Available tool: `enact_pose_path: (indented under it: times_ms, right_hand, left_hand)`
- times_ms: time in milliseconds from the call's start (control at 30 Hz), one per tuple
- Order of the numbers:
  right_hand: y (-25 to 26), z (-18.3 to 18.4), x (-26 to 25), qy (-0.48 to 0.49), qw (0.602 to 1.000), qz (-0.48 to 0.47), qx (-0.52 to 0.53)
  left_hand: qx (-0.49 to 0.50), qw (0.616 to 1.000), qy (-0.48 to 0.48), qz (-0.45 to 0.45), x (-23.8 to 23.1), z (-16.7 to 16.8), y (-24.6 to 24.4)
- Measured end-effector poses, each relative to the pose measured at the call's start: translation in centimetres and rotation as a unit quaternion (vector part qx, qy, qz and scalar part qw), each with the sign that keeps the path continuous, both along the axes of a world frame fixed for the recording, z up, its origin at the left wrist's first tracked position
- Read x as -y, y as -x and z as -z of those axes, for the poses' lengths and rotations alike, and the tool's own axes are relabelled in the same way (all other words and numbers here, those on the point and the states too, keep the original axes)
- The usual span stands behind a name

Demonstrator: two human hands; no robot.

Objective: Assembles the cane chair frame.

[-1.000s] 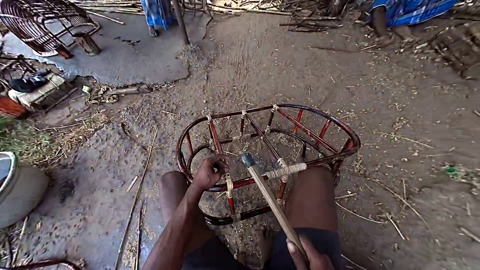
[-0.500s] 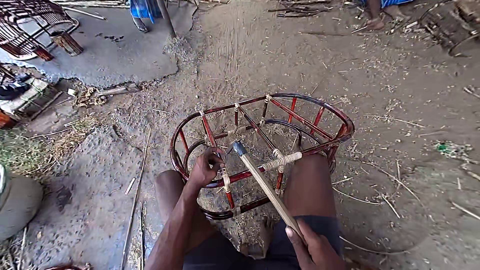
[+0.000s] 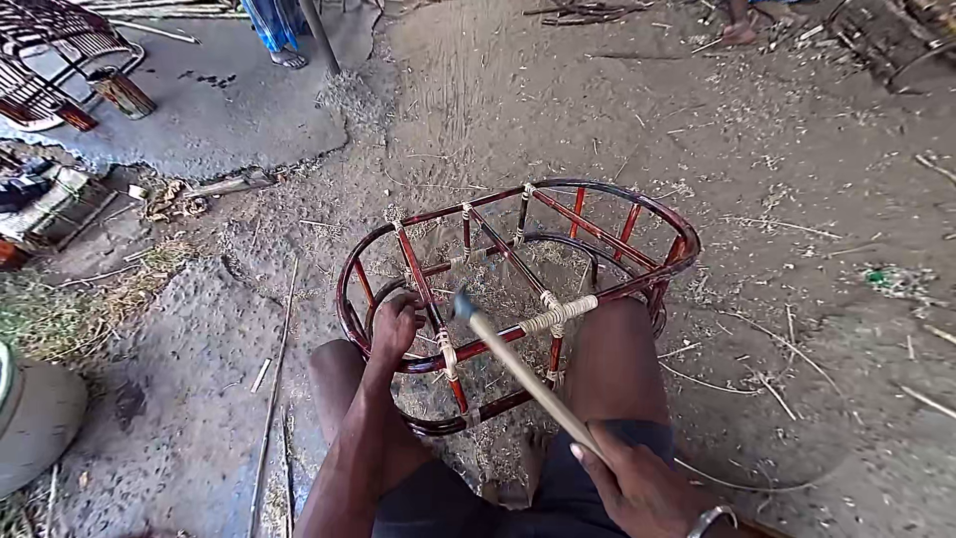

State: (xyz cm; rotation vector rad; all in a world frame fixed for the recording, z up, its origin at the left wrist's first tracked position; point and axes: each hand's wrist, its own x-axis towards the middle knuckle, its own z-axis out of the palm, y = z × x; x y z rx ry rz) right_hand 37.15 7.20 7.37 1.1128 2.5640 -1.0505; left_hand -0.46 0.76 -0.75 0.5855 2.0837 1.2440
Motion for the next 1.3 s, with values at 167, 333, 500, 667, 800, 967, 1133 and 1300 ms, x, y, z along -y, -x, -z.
enact_pose_path:
  times_ms: [167,333,500,667,800,967,1133,1300]
  right_hand:
    - [-0.7,1.7,0.1,-0.02,0.984,0.051,-0.168]
    - [0.7,1.6,1.0,-0.078,0.949,0.102,-0.289]
    - [-0.4,1.5,0.5,0.107,0.989,0.082,-0.067]
    - [-0.3,-0.6,-0.9,0.07,0.922,0.139,-0.354]
    - [-2.0,0.6,-1.0,-0.057,0.942,0.063,-0.324]
    - [-6.1,5.3,2.1,-0.19,0.941,-0.185,-0.211]
    - [-7.9,7.0,1.2,-0.266,0.927,-0.077,-0.254]
    - [-17.7,4.0,-3.3,-0.212,0.915,0.319,0.126]
  left_hand:
    - [0.13,0.989,0.069,0.013,-0.8,-0.3,-0.3]
    - [0.163,0.976,0.119,0.081,-1.1,-0.8,0.1]
    - [0.148,0.977,0.121,0.094,-1.1,-0.6,0.5]
    - [0.149,0.977,0.123,0.094,-1.3,-0.7,0.1]
    - [0.141,0.977,0.129,0.095,-1.0,-0.9,0.7]
    - [0.14,0.977,0.125,0.099,-0.6,-0.5,0.7]
    - [0.063,0.988,0.11,0.086,0.0,-0.3,1.4]
    - [0.038,0.993,0.093,0.056,-0.8,-1.8,0.0]
